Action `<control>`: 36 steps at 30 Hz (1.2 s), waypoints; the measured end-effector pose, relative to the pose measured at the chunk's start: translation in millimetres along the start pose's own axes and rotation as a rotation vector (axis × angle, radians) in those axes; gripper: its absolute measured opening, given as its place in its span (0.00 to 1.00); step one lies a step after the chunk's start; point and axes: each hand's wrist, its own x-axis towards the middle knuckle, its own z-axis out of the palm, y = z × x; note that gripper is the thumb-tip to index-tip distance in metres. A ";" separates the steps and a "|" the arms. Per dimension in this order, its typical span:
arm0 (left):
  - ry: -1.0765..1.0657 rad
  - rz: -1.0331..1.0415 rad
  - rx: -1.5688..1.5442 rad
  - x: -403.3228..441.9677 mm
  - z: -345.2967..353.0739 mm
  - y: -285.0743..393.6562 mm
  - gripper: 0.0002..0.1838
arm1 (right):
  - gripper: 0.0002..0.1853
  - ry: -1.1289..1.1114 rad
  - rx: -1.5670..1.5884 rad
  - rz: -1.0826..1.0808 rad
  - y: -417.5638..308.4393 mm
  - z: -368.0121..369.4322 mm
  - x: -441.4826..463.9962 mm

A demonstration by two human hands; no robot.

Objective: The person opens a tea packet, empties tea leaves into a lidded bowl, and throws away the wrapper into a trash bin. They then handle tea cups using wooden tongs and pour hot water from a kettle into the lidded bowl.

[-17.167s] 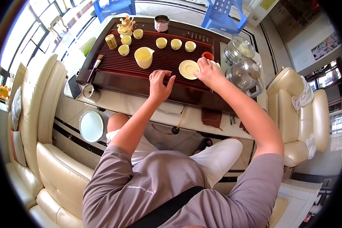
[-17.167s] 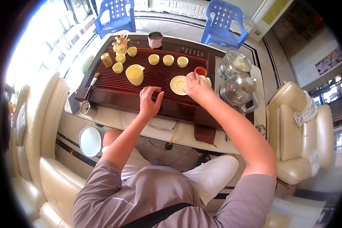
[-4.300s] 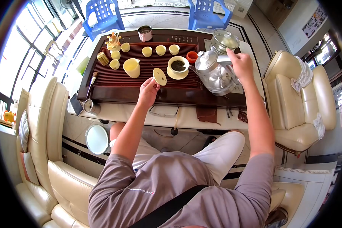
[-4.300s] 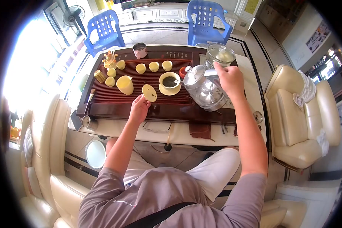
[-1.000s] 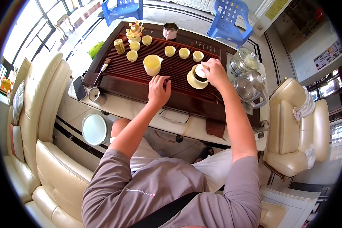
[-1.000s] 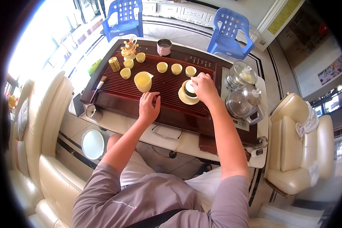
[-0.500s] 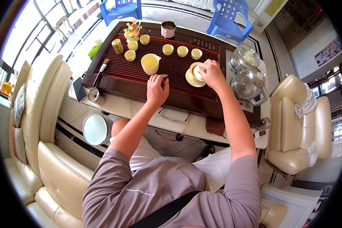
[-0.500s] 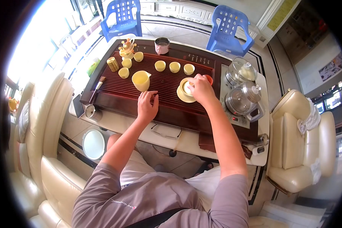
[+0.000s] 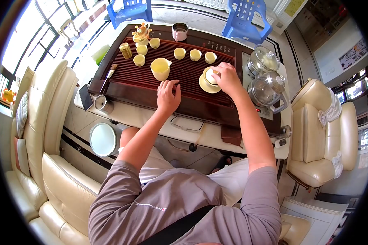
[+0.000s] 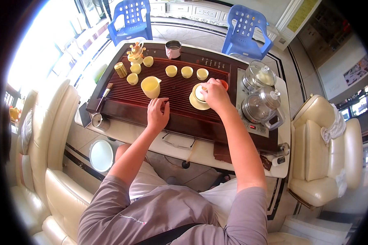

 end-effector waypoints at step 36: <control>-0.026 -0.029 0.002 -0.3 -0.1 0.2 0.07 | 0.08 0.093 0.009 -0.084 9.6 3.7 -5.5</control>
